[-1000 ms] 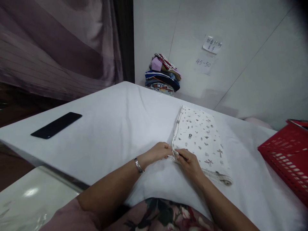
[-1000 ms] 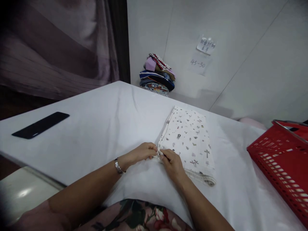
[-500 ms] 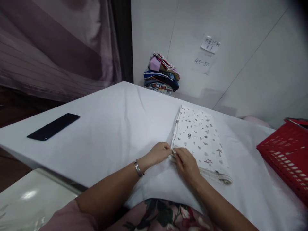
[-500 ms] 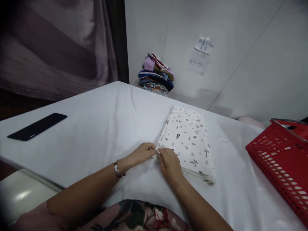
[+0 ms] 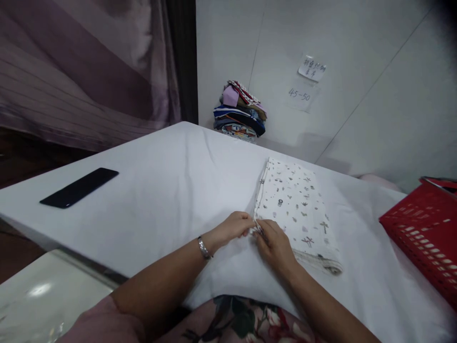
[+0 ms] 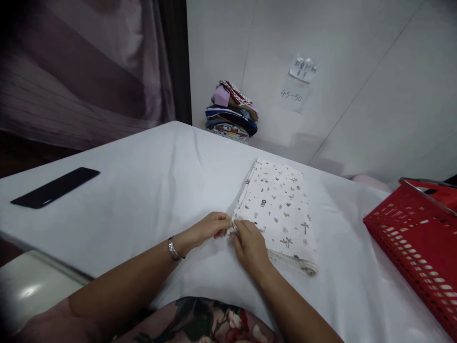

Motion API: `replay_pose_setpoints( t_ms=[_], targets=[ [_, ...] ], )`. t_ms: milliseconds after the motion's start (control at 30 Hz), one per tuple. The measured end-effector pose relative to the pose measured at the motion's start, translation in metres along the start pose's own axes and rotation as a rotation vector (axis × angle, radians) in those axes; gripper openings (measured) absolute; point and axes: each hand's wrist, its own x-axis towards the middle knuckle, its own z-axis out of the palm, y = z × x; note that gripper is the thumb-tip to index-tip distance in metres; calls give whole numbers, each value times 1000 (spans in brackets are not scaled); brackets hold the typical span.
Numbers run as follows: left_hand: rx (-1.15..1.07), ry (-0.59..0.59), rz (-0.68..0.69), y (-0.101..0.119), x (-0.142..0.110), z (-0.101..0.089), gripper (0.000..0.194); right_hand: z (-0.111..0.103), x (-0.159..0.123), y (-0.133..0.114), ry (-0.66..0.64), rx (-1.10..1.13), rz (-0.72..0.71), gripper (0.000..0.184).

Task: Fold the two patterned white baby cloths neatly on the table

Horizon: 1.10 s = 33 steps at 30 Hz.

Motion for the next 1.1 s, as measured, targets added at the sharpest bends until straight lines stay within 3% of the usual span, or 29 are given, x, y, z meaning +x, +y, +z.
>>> replay_pose_setpoints(
  t_ms=[200,267,400,567,767,867,967,1033,1100],
  targets=[
    [-4,3,14,-1,1,-2,17,-5,4,9,24,272,132,22],
    [-15,41,16,-2,1,0,11,-8,3,10,97,254,101,23],
    [-83,99,25,-2,0,4,21,-12,0,7,225,74,-38,30],
    [-222,47,15,-2,-1,7,34,-6,-1,4,32,-123,-130,30],
    [-318,17,-37,-2,-1,8,41,-1,0,2,17,-4,-104,34],
    [-228,63,40,-6,0,9,49,-5,0,-3,-50,221,-6,36],
    [-154,75,71,-12,2,11,49,-19,6,1,-203,470,147,30],
    [-126,76,70,-14,3,12,47,-31,18,14,-266,529,244,24],
    [-104,85,60,-14,4,13,47,-42,39,35,-240,468,301,20]
  ],
)
